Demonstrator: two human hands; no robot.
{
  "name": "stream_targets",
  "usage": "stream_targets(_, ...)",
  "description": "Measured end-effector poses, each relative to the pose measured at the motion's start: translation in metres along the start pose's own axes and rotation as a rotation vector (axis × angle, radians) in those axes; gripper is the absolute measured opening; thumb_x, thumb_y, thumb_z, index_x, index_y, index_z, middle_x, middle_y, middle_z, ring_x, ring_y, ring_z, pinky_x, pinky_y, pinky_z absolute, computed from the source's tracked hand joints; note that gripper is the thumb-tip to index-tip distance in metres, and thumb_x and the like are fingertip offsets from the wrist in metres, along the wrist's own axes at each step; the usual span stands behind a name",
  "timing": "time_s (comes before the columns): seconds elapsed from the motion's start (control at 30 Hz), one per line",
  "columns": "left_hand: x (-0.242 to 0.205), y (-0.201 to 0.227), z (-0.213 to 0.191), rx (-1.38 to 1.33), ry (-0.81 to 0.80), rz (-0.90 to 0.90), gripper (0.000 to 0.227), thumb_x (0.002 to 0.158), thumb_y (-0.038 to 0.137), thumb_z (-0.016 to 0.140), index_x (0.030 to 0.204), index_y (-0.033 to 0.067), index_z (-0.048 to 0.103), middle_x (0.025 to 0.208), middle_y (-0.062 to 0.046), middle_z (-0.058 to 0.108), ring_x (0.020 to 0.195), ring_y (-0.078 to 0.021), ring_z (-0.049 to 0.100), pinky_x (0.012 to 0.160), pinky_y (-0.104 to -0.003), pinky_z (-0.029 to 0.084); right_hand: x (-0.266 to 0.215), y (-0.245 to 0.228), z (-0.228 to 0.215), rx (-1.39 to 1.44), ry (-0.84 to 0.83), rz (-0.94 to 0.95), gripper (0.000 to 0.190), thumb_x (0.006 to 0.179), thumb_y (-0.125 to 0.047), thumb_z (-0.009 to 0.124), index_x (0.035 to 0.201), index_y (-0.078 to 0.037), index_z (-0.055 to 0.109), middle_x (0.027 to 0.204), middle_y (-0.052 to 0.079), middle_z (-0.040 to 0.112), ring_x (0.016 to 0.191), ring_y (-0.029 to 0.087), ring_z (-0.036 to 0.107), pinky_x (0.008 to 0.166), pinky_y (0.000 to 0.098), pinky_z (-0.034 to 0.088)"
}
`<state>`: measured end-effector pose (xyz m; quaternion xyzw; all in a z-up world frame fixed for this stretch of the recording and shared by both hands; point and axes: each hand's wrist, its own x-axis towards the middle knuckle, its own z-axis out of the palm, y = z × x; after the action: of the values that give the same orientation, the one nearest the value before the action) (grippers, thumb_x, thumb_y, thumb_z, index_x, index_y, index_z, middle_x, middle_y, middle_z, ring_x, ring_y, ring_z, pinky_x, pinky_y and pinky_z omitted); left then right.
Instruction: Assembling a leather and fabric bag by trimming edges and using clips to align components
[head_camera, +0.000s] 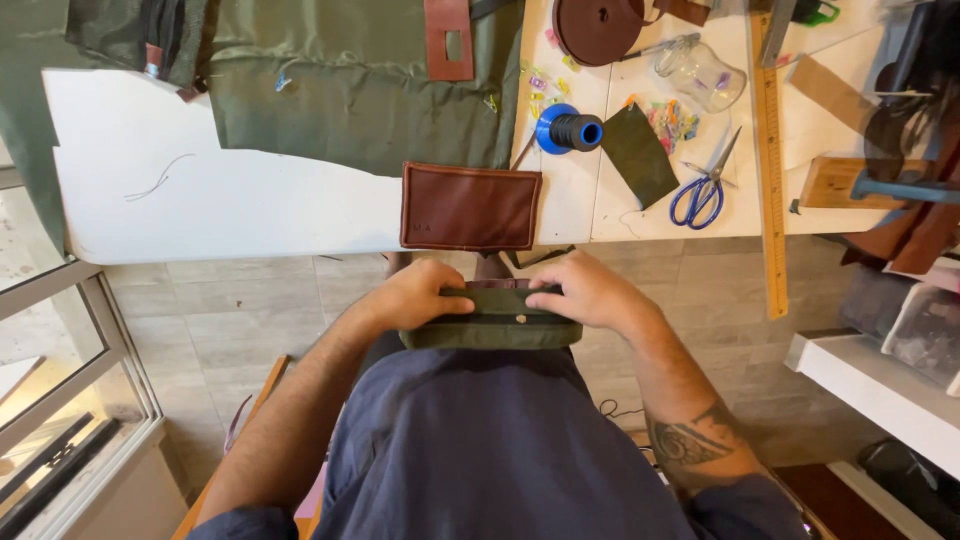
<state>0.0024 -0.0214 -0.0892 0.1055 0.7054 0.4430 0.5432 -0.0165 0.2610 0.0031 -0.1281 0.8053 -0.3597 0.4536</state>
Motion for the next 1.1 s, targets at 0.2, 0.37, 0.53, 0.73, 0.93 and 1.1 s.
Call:
stream_targets(0.2,0.076,-0.045,-0.039,0.102,0.135,-0.078,0.026,0.087,0.04,0.078,0.096,0.0154,0.082,0.092,-0.011,0.079,0.093,-0.0335,0.074,0.082,-0.043,0.057,0.09,0.073,0.015,-0.012,0.111,0.022,0.018,0.094,-0.021,0.072,0.102,-0.006,0.078,0.098,0.016,0.079,0.098,0.038,0.073,0.087,0.0483,0.056)
stream_targets(0.37,0.12,-0.069,-0.058,0.226,0.221,-0.098,0.023,0.086,0.035,0.079,0.096,0.0142,0.081,0.092,-0.011,0.079,0.095,-0.0376,0.074,0.082,-0.047,0.059,0.136,0.103,0.022,-0.016,0.187,0.047,0.019,0.097,-0.025,0.071,0.104,-0.008,0.077,0.103,0.017,0.077,0.102,0.041,0.071,0.088,0.0503,0.057)
stream_targets(0.53,0.14,-0.061,-0.072,0.471,0.356,-0.133,0.021,0.09,0.037,0.078,0.1,0.0179,0.08,0.086,-0.007,0.077,0.084,-0.0323,0.076,0.076,-0.044,0.062,0.161,0.124,0.025,-0.177,0.386,0.002,0.019,0.104,-0.029,0.067,0.108,-0.012,0.076,0.107,0.009,0.076,0.099,0.033,0.073,0.082,0.0442,0.06)
stream_targets(0.73,0.144,-0.064,-0.074,0.638,0.461,-0.12,0.028,0.093,0.044,0.073,0.101,0.0174,0.077,0.089,-0.004,0.074,0.081,-0.0317,0.075,0.069,-0.047,0.062,0.181,0.132,0.029,-0.199,0.488,-0.017,0.014,0.102,-0.023,0.07,0.104,-0.01,0.074,0.099,0.01,0.075,0.093,0.036,0.073,0.073,0.046,0.062)
stream_targets(0.93,0.163,-0.091,-0.065,0.833,0.565,-0.076,0.027,0.086,0.048,0.079,0.093,0.0229,0.071,0.085,0.005,0.065,0.077,-0.0232,0.073,0.062,-0.042,0.062,0.191,0.132,0.026,-0.308,0.469,0.028,0.016,0.098,-0.029,0.073,0.103,-0.014,0.073,0.095,0.004,0.072,0.09,0.03,0.073,0.069,0.0443,0.063)
stream_targets(1.1,0.158,-0.081,-0.061,0.984,0.733,0.095,0.041,0.069,0.048,0.09,0.088,0.0231,0.064,0.086,0.007,0.057,0.082,-0.0173,0.069,0.068,-0.033,0.054,0.191,0.126,0.029,-0.333,0.481,0.057,0.015,0.096,-0.029,0.074,0.104,-0.015,0.07,0.095,0.003,0.069,0.088,0.031,0.074,0.067,0.0471,0.063)
